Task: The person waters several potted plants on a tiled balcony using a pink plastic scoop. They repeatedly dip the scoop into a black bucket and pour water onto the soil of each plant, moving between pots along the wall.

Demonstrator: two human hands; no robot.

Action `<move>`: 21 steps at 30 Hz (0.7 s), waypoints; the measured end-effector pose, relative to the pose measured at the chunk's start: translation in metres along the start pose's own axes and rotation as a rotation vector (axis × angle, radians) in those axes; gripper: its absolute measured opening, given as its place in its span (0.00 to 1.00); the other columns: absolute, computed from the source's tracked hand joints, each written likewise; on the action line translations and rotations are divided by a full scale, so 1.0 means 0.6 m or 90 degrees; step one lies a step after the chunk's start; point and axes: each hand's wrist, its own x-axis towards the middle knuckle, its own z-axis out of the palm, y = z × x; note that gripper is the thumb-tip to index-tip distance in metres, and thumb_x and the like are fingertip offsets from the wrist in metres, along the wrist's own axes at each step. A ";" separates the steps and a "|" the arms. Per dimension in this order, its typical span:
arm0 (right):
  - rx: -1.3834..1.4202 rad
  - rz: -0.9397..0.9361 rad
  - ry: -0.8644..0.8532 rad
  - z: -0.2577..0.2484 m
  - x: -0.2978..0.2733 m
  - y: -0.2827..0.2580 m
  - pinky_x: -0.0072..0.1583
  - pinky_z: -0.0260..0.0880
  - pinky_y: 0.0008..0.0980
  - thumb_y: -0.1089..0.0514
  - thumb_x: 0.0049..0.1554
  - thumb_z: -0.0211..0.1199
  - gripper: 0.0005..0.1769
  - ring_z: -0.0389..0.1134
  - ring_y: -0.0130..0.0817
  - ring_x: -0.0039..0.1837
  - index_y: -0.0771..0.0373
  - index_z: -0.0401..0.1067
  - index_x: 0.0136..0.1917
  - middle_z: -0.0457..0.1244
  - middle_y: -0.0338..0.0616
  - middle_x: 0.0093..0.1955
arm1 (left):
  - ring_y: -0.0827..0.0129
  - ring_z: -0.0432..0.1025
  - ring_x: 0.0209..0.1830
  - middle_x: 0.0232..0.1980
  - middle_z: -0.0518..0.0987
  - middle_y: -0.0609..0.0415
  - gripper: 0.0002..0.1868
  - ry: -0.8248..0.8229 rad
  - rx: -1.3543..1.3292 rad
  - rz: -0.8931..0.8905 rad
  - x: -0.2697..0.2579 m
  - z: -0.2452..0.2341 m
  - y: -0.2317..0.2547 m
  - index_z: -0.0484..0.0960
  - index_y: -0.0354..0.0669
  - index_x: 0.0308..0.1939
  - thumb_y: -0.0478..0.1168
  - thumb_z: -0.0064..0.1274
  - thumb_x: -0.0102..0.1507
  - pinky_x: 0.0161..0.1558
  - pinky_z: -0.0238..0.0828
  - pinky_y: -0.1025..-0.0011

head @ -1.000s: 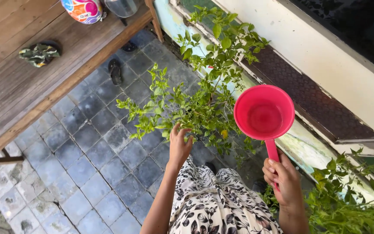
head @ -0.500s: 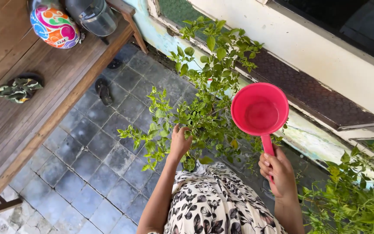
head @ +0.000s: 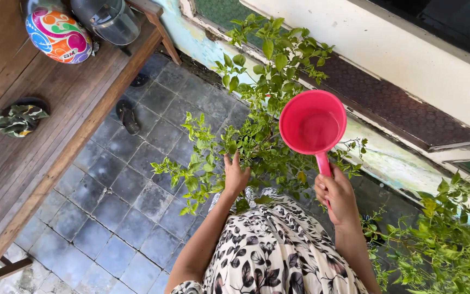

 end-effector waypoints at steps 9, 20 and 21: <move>-0.062 -0.023 -0.009 0.024 0.036 0.001 0.28 0.53 0.22 0.63 0.72 0.54 0.33 0.51 0.17 0.29 0.76 0.53 0.87 0.51 0.32 0.37 | 0.18 0.54 0.91 0.96 0.38 0.21 0.49 -0.024 0.015 0.019 0.009 0.020 -0.024 0.55 0.48 0.97 0.44 0.64 0.75 0.78 0.73 0.28; -0.147 -0.048 0.023 0.058 0.049 -0.003 0.28 0.54 0.23 0.67 0.71 0.53 0.31 0.54 0.18 0.29 0.77 0.57 0.85 0.53 0.34 0.36 | 0.13 0.52 0.90 0.99 0.37 0.31 0.37 -0.011 0.066 0.028 0.004 0.036 -0.049 0.76 0.45 0.86 0.54 0.65 0.75 0.74 0.76 0.25; -0.161 -0.058 0.025 0.060 0.052 0.000 0.28 0.55 0.23 0.67 0.72 0.53 0.31 0.54 0.19 0.28 0.77 0.57 0.85 0.54 0.35 0.36 | 0.13 0.52 0.90 0.99 0.37 0.31 0.37 -0.012 0.064 0.030 0.003 0.035 -0.048 0.77 0.46 0.86 0.54 0.65 0.76 0.73 0.76 0.25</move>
